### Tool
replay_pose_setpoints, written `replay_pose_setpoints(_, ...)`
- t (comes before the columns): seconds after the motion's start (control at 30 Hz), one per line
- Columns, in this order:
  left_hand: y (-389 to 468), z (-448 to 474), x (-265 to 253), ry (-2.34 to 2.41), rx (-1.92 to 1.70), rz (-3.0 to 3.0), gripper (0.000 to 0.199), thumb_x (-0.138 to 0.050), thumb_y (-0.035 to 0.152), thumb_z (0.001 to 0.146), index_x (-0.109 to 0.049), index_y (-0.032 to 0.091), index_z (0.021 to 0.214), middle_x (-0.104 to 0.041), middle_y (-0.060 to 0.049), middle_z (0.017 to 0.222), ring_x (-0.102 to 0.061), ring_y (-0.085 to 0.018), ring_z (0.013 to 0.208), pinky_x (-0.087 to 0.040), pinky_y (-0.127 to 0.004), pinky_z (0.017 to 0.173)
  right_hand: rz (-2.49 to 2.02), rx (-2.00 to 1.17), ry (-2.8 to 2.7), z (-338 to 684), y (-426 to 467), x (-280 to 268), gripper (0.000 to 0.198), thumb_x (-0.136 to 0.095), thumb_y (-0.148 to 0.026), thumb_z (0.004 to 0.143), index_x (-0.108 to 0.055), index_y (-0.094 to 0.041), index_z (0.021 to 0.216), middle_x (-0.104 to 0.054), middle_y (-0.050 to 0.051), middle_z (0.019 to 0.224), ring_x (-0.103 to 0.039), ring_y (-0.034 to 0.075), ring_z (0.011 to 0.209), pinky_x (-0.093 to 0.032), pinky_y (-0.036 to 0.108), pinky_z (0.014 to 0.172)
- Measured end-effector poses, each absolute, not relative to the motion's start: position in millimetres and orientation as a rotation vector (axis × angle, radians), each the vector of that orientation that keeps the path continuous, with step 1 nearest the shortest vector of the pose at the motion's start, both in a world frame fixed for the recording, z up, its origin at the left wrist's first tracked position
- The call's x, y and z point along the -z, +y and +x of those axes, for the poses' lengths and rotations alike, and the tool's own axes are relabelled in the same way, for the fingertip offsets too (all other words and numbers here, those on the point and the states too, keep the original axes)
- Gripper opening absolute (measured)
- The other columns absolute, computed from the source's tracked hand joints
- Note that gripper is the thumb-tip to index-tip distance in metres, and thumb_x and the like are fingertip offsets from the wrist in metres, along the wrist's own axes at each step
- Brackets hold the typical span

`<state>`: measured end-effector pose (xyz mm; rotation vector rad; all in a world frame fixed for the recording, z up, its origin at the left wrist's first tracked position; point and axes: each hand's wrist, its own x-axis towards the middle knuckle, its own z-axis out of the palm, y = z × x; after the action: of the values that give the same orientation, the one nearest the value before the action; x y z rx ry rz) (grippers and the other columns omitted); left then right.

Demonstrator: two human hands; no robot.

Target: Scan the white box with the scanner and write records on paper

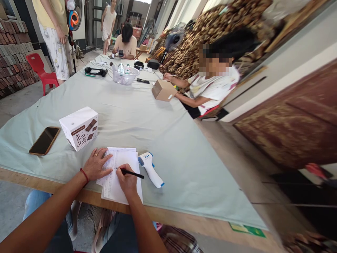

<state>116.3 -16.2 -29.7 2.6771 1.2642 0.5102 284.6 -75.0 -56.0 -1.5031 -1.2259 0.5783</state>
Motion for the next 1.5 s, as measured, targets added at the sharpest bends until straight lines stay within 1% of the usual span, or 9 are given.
replay_pose_setpoints(0.77, -15.4, 115.3, 31.2, 1.256, -0.54, 2.652, 0.056, -0.067, 0.047, 0.076, -0.055, 0.021, 0.124, -0.046, -0.015, 0.138, -0.038, -0.031, 0.133, -0.023, -0.054, 0.114, -1.514, -0.528, -1.193, 282.5, -77.7, 55.9, 0.015, -0.055, -0.033, 0.072, -0.053, -0.021, 0.064, -0.055, -0.002, 0.059, -0.051, 0.015, 0.057, -0.043, 0.028, 0.058)
replay_pose_setpoints(0.87, -12.6, 114.5, 31.9, 1.236, -0.613, 2.639, 0.053, -0.068, 0.042, 0.074, -0.056, 0.02, 0.12, -0.048, -0.015, 0.134, -0.04, -0.032, 0.13, -0.025, -0.054, 0.113, -1.482, -0.368, -1.19, 285.1, -78.3, 53.5, 0.015, -0.052, -0.034, 0.082, -0.057, -0.021, 0.076, -0.06, 0.001, 0.07, -0.055, 0.017, 0.066, -0.046, 0.03, 0.065)
replay_pose_setpoints(0.97, -11.6, 112.7, 30.9, 1.207, -0.79, 2.598, 0.035, -0.06, 0.029, 0.079, -0.056, 0.018, 0.112, -0.056, -0.013, 0.12, -0.049, -0.028, 0.119, -0.035, -0.049, 0.108, -1.447, -0.188, -1.431, 297.9, -71.8, 53.3, 0.023, -0.044, -0.029, 0.09, -0.062, -0.02, 0.099, -0.063, 0.006, 0.092, -0.059, 0.021, 0.086, -0.048, 0.035, 0.078)
replay_pose_setpoints(1.13, -10.6, 95.0, 33.5, 1.466, -1.426, 2.4, 0.017, -0.051, 0.025, 0.084, -0.05, 0.023, 0.101, -0.056, -0.008, 0.1, -0.054, -0.026, 0.106, -0.037, -0.053, 0.103, -1.466, 0.138, -1.868, 330.4, -47.9, 58.3, 0.044, -0.033, -0.011, 0.089, -0.063, -0.023, 0.119, -0.062, 0.012, 0.107, -0.056, 0.026, 0.095, -0.047, 0.041, 0.083)
replay_pose_setpoints(1.2, -2.8, 80.7, 36.0, 1.655, -1.728, 2.204, 0.029, -0.058, 0.031, 0.08, -0.047, 0.023, 0.106, -0.051, -0.01, 0.106, -0.049, -0.029, 0.112, -0.032, -0.057, 0.105, -1.48, 0.227, -1.951, 341.5, -44.3, 57.2, 0.05, -0.033, -0.006, 0.086, -0.061, -0.024, 0.123, -0.062, 0.012, 0.112, -0.056, 0.025, 0.097, -0.047, 0.04, 0.085)
replay_pose_setpoints(1.27, 10.2, 66.3, 36.9, 1.825, -1.964, 1.89, 0.056, -0.068, 0.038, 0.073, -0.041, 0.02, 0.119, -0.044, -0.014, 0.12, -0.04, -0.033, 0.123, -0.028, -0.057, 0.107, -1.615, 0.301, -1.94, 351.4, -47.9, 52.9, 0.048, -0.037, -0.008, 0.086, -0.059, -0.024, 0.126, -0.059, 0.012, 0.119, -0.055, 0.025, 0.104, -0.046, 0.04, 0.088)
replay_pose_setpoints(1.37, 32.1, 52.6, 35.1, 1.835, -1.94, 1.517, 0.092, -0.079, 0.04, 0.061, -0.028, 0.017, 0.134, -0.034, -0.017, 0.135, -0.027, -0.035, 0.134, -0.023, -0.055, 0.111, -2.121, 0.327, -1.713, 365.1, -60.6, 43.5, 0.043, -0.052, -0.028, 0.088, -0.055, -0.016, 0.128, -0.055, 0.017, 0.125, -0.051, 0.032, 0.112, -0.044, 0.043, 0.088)
replay_pose_setpoints(1.43, 43.3, 50.0, 33.2, 1.752, -1.814, 1.431, 0.097, -0.083, 0.037, 0.058, -0.028, 0.019, 0.135, -0.038, -0.016, 0.134, -0.029, -0.034, 0.134, -0.025, -0.054, 0.112, -2.42, 0.2, -1.587, 373.2, -67.5, 37.5, 0.048, -0.058, -0.041, 0.086, -0.057, -0.013, 0.125, -0.057, 0.02, 0.12, -0.053, 0.034, 0.109, -0.044, 0.042, 0.085)
replay_pose_setpoints(1.5, 49.9, 50.0, 32.1, 1.7, -1.742, 1.398, 0.091, -0.083, 0.035, 0.058, -0.033, 0.021, 0.133, -0.045, -0.014, 0.129, -0.034, -0.033, 0.131, -0.03, -0.053, 0.11, -2.518, 0.027, -1.594, 379.3, -70.3, 32.4, 0.045, -0.056, -0.043, 0.087, -0.06, -0.012, 0.119, -0.06, 0.02, 0.113, -0.056, 0.033, 0.105, -0.044, 0.04, 0.083)
